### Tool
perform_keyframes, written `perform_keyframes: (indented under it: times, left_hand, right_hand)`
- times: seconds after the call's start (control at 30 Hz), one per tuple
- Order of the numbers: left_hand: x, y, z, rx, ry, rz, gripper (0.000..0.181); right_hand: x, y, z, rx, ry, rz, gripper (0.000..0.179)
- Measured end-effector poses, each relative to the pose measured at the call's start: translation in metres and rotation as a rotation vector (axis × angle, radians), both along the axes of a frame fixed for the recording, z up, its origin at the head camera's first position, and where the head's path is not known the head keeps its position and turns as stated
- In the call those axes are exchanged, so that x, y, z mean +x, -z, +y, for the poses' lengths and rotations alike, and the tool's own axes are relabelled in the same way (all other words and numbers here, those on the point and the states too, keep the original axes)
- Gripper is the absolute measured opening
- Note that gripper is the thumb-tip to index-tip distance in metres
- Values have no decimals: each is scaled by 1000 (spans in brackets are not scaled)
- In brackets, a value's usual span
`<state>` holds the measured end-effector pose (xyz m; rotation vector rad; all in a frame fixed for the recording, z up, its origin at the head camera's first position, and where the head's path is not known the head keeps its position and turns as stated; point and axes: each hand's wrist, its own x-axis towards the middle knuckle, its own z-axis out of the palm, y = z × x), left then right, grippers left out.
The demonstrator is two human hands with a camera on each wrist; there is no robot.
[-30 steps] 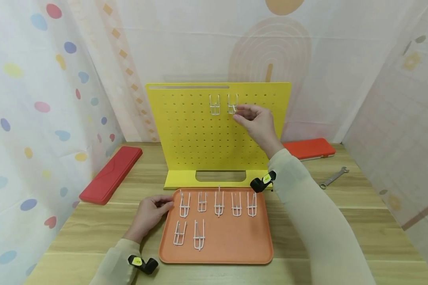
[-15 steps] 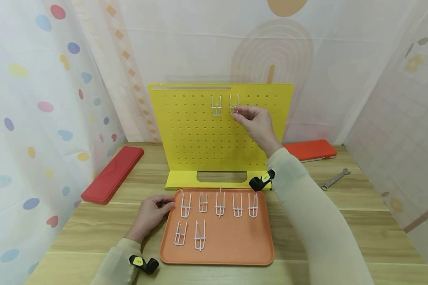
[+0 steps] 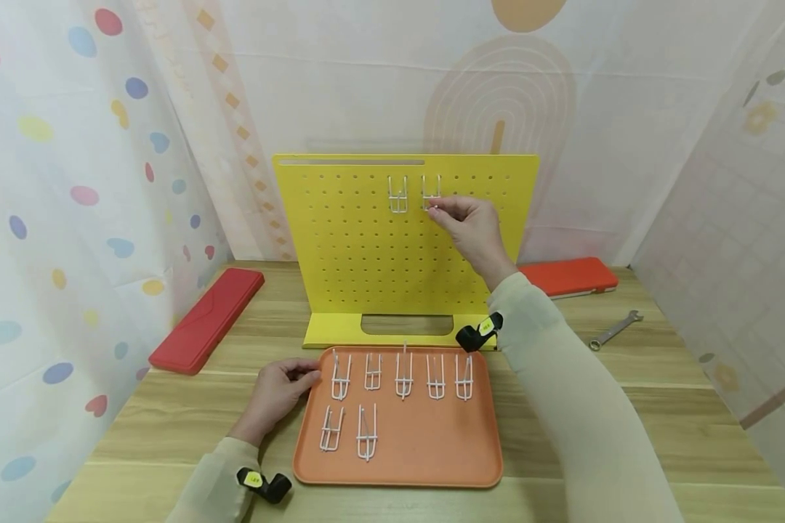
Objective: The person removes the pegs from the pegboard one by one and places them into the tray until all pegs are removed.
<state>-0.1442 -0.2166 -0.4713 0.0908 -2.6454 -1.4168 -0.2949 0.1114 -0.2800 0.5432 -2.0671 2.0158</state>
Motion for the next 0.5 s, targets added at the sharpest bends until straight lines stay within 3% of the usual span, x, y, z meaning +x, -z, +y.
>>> perform_keyframes:
  times: [0.5]
  left_hand:
    - [1,-4,1,1,-1,-6,14]
  right_hand:
    - [1,-2,1,-5,13,6,28]
